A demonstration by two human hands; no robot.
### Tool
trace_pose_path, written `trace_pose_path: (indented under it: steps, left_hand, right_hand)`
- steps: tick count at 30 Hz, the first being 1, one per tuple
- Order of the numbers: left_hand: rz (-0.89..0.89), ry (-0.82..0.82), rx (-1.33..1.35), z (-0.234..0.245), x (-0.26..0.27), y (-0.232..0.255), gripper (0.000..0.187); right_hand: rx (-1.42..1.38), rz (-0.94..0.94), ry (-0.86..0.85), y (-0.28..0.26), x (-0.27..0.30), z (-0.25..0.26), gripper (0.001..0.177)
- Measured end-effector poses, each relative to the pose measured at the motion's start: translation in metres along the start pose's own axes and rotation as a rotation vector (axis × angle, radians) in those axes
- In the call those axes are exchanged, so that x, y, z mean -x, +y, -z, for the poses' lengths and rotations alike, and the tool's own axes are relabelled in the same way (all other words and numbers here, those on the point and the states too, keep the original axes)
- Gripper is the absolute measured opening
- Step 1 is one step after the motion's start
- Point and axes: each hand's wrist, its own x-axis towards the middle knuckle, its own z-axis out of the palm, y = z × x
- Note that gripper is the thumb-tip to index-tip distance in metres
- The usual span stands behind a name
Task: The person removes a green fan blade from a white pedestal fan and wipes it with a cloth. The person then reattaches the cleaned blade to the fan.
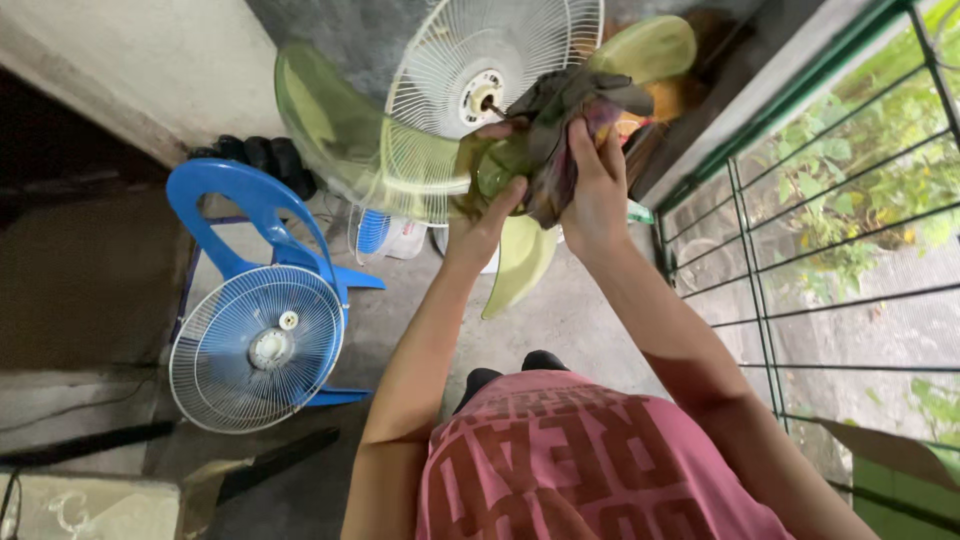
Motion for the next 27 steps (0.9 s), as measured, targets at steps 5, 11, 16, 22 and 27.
trace_pose_path:
  steps: [5,11,16,22,27]
  left_hand:
    - [-0.097,-0.047,-0.161,-0.004,0.013,-0.004,0.051]
    - [-0.131,-0.027,-0.221,-0.013,0.023,-0.017,0.053]
    - [-0.176,-0.021,-0.291,-0.004,0.017,-0.022,0.054]
    - [-0.114,-0.019,-0.242,-0.008,0.036,-0.022,0.061]
    - [-0.018,0.053,-0.094,0.004,0.038,-0.023,0.056]
  right_hand:
    - [-0.011,-0.031,0.094,-0.015,-0.032,-0.011,0.018]
    - [-0.006,-0.002,0.186,-0.027,-0.045,-0.015,0.02]
    - [0.027,-0.095,0.102,0.011,-0.035,-0.001,0.016]
    - [-0.155,-0.083,0.183,-0.02,-0.117,0.047,0.027]
    - [0.315,0.482,0.093,-0.053,-0.138,0.068,0.024]
